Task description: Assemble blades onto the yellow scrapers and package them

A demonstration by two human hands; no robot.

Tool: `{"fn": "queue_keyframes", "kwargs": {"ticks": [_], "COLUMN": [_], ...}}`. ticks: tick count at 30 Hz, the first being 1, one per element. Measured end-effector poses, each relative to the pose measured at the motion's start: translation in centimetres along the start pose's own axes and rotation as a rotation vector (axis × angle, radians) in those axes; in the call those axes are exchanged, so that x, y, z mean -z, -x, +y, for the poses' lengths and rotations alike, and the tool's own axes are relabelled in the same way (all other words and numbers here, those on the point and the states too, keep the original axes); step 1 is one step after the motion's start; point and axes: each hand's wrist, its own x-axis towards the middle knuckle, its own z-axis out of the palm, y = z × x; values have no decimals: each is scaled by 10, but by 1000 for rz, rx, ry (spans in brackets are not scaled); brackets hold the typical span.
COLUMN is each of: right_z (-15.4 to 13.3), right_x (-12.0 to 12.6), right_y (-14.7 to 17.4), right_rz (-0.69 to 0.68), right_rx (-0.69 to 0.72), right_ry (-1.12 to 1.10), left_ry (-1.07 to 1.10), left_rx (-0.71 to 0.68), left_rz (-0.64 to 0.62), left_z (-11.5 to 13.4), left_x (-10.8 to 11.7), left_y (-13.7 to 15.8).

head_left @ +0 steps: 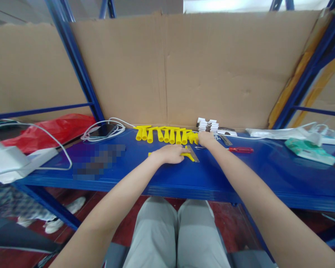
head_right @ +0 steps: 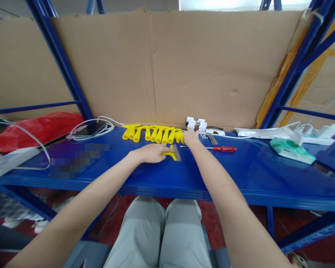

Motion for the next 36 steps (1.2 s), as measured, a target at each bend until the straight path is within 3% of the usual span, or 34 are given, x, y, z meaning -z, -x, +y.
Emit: {"fn": "queue_keyframes", "kwargs": {"ticks": [27,36], "right_z": [20,14], "right_x": [-7,-6], "right_y": [-3,-4], "right_rz": [-15,-10], "right_rx": [37,47], "right_ry": [-15,5], "left_ry": [9,35], "left_rx": [-41,-45], "left_rz": [1,2], "left_z": [3,1], "left_x": [1,2], "left_y": [1,1]}}
